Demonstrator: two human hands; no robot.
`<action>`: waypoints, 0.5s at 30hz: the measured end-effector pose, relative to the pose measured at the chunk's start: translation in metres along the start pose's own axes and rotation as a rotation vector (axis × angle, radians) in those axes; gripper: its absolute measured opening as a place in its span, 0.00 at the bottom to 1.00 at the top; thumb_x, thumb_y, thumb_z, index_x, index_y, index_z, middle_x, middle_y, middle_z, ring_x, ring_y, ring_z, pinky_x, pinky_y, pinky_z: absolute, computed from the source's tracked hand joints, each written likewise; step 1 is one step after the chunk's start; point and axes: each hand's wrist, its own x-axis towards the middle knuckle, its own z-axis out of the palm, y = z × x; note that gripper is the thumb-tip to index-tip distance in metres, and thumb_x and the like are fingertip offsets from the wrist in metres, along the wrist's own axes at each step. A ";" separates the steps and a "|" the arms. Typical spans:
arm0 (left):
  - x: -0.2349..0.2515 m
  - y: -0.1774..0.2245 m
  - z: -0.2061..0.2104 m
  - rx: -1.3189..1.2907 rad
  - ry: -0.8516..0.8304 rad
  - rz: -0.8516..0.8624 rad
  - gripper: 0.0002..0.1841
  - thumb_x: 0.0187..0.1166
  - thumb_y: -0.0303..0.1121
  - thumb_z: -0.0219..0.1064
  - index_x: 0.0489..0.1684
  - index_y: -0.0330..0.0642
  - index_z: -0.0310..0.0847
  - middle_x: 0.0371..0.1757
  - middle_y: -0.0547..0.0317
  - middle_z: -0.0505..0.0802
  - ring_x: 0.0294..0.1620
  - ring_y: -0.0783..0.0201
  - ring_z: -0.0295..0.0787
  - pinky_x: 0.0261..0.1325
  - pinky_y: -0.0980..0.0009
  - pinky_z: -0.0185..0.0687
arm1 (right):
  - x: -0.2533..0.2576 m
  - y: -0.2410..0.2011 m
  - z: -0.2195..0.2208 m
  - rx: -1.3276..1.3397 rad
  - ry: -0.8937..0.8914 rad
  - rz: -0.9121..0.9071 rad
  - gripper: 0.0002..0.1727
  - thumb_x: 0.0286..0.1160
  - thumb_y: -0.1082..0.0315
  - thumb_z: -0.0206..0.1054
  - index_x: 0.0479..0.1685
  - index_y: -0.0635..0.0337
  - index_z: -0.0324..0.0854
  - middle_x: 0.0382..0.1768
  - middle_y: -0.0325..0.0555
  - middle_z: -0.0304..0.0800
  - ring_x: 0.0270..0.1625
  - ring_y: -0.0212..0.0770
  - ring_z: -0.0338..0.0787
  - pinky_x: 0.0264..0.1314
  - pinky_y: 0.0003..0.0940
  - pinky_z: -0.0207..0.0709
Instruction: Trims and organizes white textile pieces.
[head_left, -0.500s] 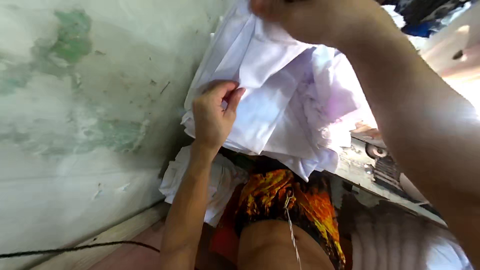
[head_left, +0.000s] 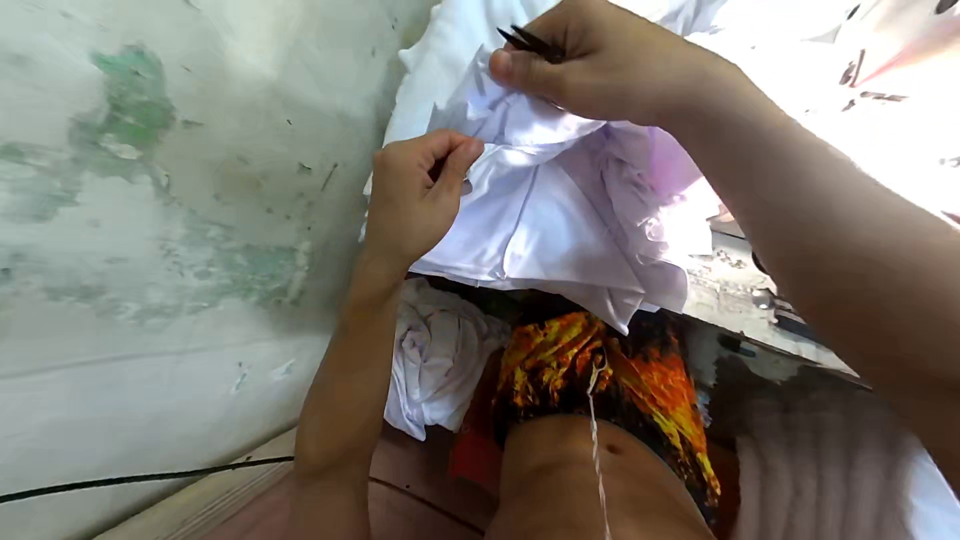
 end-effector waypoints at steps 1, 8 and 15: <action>0.007 0.000 -0.001 -0.042 -0.018 -0.037 0.12 0.88 0.34 0.61 0.37 0.40 0.87 0.25 0.76 0.86 0.24 0.89 0.77 0.31 0.88 0.73 | -0.001 0.001 0.000 0.014 -0.013 -0.023 0.21 0.89 0.53 0.58 0.23 0.49 0.76 0.16 0.23 0.65 0.18 0.17 0.64 0.22 0.19 0.59; 0.050 -0.010 -0.014 0.273 0.072 0.165 0.17 0.87 0.36 0.58 0.47 0.29 0.89 0.56 0.40 0.88 0.58 0.58 0.83 0.63 0.64 0.75 | -0.011 0.006 -0.004 -0.130 -0.031 0.024 0.31 0.67 0.64 0.79 0.73 0.58 0.78 0.55 0.51 0.91 0.53 0.43 0.90 0.61 0.46 0.82; 0.048 -0.024 0.007 0.172 -0.110 0.101 0.17 0.92 0.30 0.48 0.55 0.27 0.81 0.53 0.42 0.91 0.56 0.61 0.88 0.62 0.61 0.82 | -0.049 0.026 0.042 -0.148 0.378 -0.070 0.16 0.72 0.68 0.73 0.57 0.65 0.89 0.38 0.51 0.95 0.35 0.46 0.92 0.43 0.53 0.85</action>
